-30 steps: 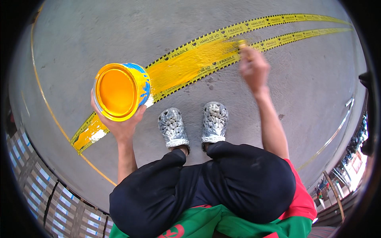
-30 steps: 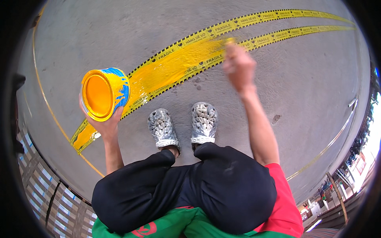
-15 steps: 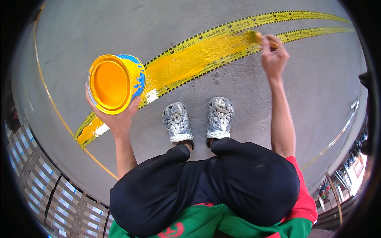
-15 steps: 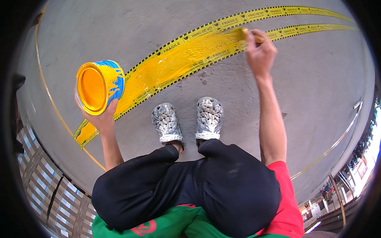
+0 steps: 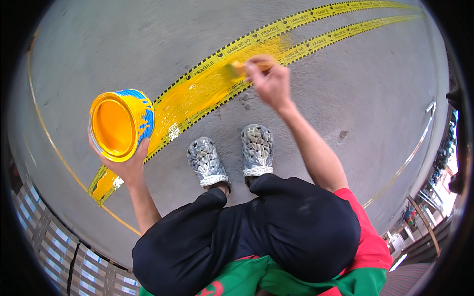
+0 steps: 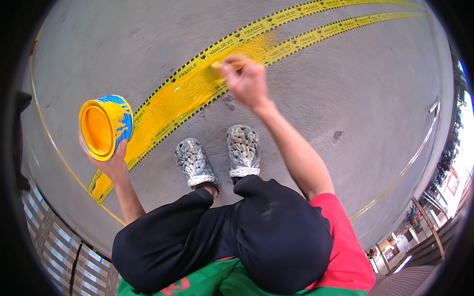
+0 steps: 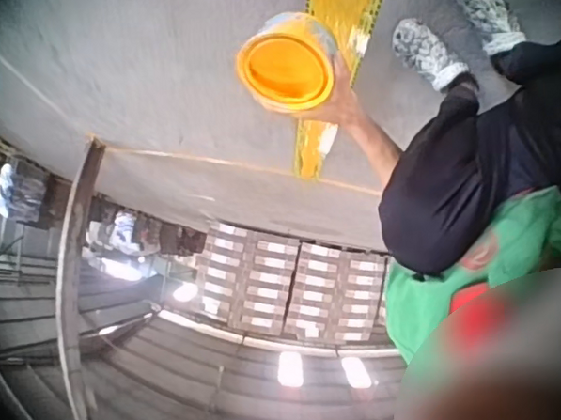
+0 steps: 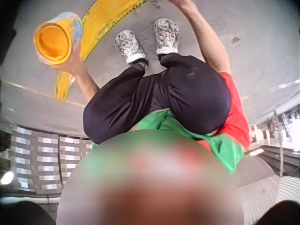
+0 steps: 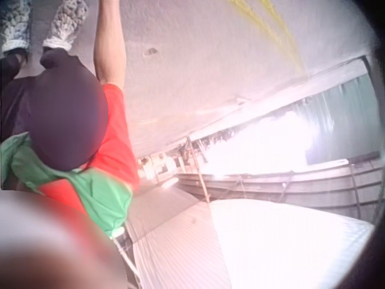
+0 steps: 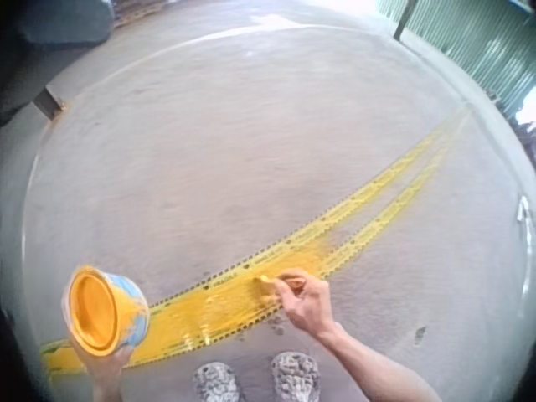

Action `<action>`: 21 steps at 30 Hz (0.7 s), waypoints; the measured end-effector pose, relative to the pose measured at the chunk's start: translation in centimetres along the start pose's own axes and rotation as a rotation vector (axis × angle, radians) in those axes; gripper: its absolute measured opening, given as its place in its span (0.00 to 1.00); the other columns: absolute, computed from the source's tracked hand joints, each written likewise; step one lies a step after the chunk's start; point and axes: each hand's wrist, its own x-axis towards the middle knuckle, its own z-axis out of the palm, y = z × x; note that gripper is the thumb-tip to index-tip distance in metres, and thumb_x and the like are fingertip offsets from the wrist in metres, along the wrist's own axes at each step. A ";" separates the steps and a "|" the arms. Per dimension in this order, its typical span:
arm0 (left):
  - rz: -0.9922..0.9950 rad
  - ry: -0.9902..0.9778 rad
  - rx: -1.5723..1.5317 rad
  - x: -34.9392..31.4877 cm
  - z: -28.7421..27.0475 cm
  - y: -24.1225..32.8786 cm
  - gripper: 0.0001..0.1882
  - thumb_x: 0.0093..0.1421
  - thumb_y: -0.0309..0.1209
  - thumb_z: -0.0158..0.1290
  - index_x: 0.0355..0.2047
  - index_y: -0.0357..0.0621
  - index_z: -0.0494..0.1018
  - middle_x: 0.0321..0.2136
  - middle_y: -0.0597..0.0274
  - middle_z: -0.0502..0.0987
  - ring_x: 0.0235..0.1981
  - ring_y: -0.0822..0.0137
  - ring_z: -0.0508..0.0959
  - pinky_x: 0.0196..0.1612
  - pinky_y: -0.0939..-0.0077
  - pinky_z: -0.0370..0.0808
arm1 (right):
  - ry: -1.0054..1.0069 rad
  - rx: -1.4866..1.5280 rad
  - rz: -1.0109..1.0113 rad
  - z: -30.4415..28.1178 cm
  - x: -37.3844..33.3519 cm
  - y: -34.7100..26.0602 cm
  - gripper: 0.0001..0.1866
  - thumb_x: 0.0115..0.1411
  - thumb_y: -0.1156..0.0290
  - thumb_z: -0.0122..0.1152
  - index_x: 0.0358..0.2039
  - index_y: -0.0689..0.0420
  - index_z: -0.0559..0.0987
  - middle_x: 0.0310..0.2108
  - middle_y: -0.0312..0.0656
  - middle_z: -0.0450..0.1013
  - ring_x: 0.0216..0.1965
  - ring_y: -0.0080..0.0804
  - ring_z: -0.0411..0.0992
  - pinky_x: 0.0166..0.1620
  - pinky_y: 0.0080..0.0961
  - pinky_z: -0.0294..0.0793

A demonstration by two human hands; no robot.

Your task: The person paints yellow lines on a concrete floor using a paintbrush and a can of yellow paint. They repeatedly dip the brush into the paint and apply it along pre-marked tape lines, creating continuous yellow markings.

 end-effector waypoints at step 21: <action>0.170 -0.228 -0.160 0.2 5.3 0.8 0.56 0.37 0.39 0.77 0.65 0.40 0.59 0.62 0.53 0.67 0.63 0.56 0.69 0.68 0.59 0.62 | 0.280 0.238 -0.100 -6.8 0.4 -9.1 0.09 0.67 0.71 0.61 0.40 0.65 0.80 0.32 0.50 0.81 0.27 0.28 0.81 0.27 0.23 0.82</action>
